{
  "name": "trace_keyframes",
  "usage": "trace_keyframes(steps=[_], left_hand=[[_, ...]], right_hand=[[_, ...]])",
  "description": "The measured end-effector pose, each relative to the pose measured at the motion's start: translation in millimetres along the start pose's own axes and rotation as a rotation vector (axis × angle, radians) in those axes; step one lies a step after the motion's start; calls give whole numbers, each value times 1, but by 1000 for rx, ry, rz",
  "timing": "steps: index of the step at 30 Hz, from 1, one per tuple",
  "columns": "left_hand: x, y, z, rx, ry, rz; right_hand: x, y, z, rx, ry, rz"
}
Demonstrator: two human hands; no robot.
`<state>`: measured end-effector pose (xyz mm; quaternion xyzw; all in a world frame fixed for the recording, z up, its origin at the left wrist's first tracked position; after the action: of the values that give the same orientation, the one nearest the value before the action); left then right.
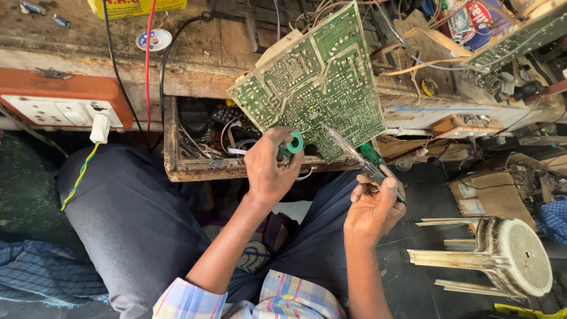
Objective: The person sits on the floor holding a green circuit board against a workbench, soldering components on the board with a soldering iron while feeding solder wire from a spool. They then probe or adjust points on the board with a small metal tool and finally pick up a pair of pliers.
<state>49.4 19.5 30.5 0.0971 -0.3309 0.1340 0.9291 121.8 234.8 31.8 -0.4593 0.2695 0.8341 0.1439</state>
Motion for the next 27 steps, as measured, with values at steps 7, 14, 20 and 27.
trace_keyframes(steps=[7, 14, 20, 27], left_hand=[[-2, 0, -1, 50, -46, 5], [-4, 2, -2, 65, -76, 4], [-6, 3, -4, 44, -64, -6], [-6, 4, -4, 54, -72, 6]], right_hand=[[-3, 2, -1, -5, 7, -20], [-8, 6, -5, 5, 1, -52], [-16, 7, -5, -4, 1, -65], [-16, 10, -3, 0, 3, -87]])
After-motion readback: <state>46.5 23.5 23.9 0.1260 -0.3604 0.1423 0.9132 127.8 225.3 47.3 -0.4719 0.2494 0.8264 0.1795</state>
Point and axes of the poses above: each hand's wrist, its own z-axis towards the middle knuckle, its own y-axis out of the palm, x = y × z, the point moved 4 cm from there along z, towards the middle knuckle, and after that the axes turned 3 degrees about -z, right-handed, at the moved point
